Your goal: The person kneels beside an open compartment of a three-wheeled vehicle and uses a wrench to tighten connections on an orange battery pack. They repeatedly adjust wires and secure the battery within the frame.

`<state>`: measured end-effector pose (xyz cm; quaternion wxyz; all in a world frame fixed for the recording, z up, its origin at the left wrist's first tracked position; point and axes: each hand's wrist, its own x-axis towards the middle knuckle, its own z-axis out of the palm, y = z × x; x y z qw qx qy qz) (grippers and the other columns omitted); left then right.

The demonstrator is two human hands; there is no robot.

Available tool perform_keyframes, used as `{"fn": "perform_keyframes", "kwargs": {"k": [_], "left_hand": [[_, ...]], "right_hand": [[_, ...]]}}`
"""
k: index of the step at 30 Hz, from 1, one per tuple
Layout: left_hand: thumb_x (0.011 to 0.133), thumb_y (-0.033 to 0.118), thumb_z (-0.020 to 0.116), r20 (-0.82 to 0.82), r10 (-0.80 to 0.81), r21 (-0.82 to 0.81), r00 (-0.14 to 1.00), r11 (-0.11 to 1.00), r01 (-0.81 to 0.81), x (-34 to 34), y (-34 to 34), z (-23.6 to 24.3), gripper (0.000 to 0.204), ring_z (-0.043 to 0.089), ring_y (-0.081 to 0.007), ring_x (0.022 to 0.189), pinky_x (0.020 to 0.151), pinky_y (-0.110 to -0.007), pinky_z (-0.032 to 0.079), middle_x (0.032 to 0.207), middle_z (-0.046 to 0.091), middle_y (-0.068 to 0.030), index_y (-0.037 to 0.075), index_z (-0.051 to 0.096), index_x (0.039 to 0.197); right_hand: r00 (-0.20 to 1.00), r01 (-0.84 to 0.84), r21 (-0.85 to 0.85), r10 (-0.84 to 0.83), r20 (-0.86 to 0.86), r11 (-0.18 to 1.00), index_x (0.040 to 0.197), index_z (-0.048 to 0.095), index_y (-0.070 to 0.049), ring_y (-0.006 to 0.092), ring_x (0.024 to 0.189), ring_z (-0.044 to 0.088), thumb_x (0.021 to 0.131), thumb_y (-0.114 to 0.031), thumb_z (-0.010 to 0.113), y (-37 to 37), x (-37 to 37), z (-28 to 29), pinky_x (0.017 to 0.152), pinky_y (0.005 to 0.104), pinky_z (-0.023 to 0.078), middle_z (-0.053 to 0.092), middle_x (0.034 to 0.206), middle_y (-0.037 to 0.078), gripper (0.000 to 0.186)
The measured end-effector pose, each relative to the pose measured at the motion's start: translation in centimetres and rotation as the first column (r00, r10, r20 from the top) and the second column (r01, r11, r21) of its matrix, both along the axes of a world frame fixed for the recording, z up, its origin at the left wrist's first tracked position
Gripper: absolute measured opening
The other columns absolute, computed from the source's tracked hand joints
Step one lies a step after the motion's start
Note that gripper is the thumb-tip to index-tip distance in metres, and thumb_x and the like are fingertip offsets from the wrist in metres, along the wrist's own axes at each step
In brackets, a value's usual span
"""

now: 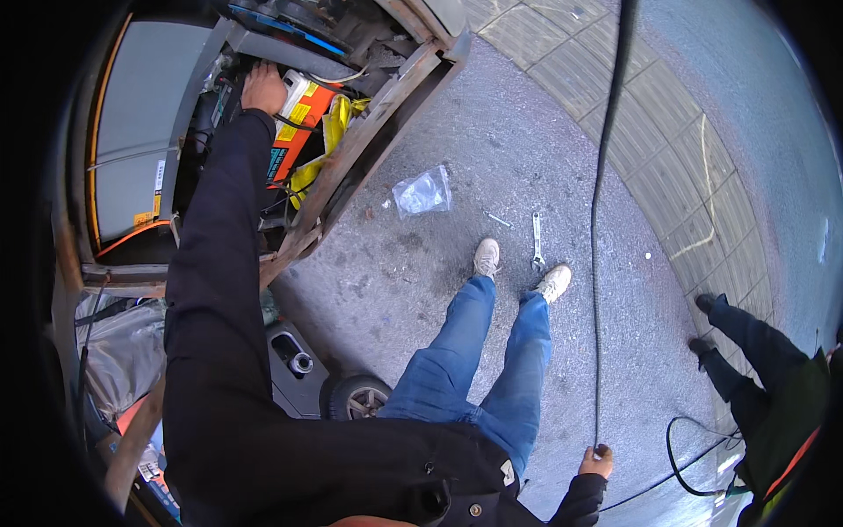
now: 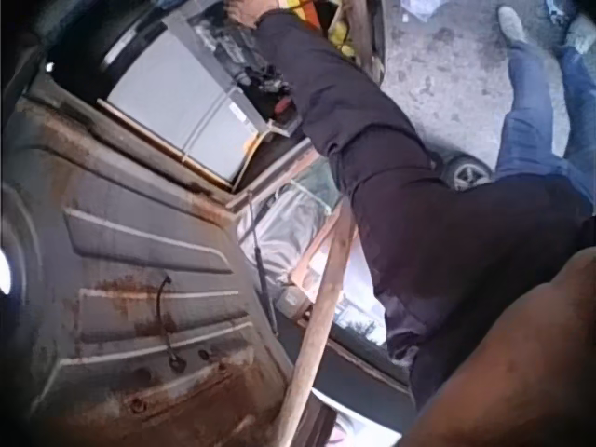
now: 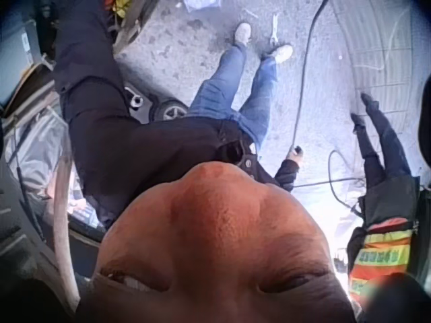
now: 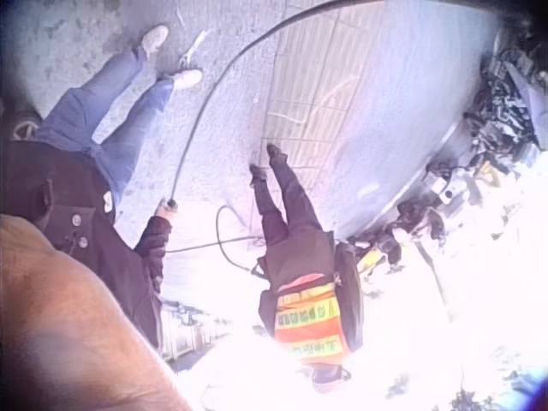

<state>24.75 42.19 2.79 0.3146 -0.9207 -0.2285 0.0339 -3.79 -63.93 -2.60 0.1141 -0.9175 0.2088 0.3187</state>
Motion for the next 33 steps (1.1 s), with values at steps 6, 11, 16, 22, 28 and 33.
{"fn": "perform_keyframes", "kwargs": {"k": [6,11,16,22,28,33], "left_hand": [[0.100,0.034,0.048,-0.123,0.015,-0.090,0.992,0.996,-0.026,3.7,6.1,-0.7,0.046,0.053,-0.0339,0.137,0.117,-0.046,0.036,0.146,0.060,-0.0164,0.011,0.064,0.136],[0.096,0.049,0.067,0.104,-0.064,-0.294,0.993,0.951,0.092,4.3,12.6,-2.9,0.058,0.059,-0.0366,0.128,0.107,-0.046,0.045,0.137,0.064,-0.0190,0.008,0.060,0.136],[0.098,0.049,0.065,0.147,-0.030,-0.272,0.989,0.960,0.069,6.0,13.2,-4.4,0.061,0.057,-0.0374,0.130,0.109,-0.045,0.044,0.139,0.062,-0.0200,0.006,0.057,0.140],[0.100,0.049,0.061,0.159,-0.045,-0.294,0.986,0.952,0.090,6.0,14.6,-4.7,0.059,0.056,-0.0377,0.131,0.110,-0.045,0.043,0.141,0.061,-0.0199,0.006,0.057,0.140],[0.102,0.050,0.058,0.162,-0.063,-0.337,0.985,0.935,0.115,6.1,16.2,-4.9,0.058,0.054,-0.0381,0.133,0.111,-0.045,0.043,0.142,0.059,-0.0198,0.006,0.057,0.141],[0.104,0.050,0.055,0.145,-0.055,-0.412,0.988,0.905,0.110,7.4,19.1,-6.6,0.057,0.053,-0.0384,0.134,0.112,-0.045,0.042,0.144,0.059,-0.0197,0.006,0.056,0.141]], "right_hand": [[0.996,0.054,0.106,-0.046,-0.074,0.993,0.112,0.068,0.002,0.0248,0.082,0.073,0.087,-0.010,0.076,6.4,3.1,-2.0,0.074,0.0372,0.060,0.073,0.097,0.016,0.029],[0.977,0.197,0.175,-0.179,-0.115,0.965,0.112,0.067,0.003,0.0234,0.076,0.074,0.089,-0.009,0.075,10.7,4.8,-2.3,0.070,0.0349,0.061,0.073,0.094,0.015,0.027],[0.983,0.122,0.173,-0.095,-0.158,0.977,0.113,0.066,0.004,0.0239,0.077,0.075,0.090,-0.006,0.073,12.7,4.6,-2.5,0.067,0.0344,0.061,0.073,0.092,0.015,0.026],[0.984,0.131,0.186,-0.105,-0.143,0.974,0.117,0.065,0.004,0.0222,0.075,0.074,0.091,-0.007,0.072,14.1,6.9,-3.0,0.068,0.0338,0.061,0.073,0.094,0.015,0.028],[0.988,0.116,0.172,-0.096,-0.120,0.978,0.114,0.066,0.004,0.0221,0.073,0.075,0.092,-0.007,0.071,12.6,7.9,-3.7,0.067,0.0342,0.061,0.073,0.089,0.015,0.025],[0.981,0.151,0.159,-0.129,-0.143,0.976,0.113,0.067,0.004,0.0229,0.073,0.075,0.091,-0.009,0.071,12.1,6.3,-4.1,0.067,0.0343,0.061,0.074,0.088,0.015,0.025]]}}
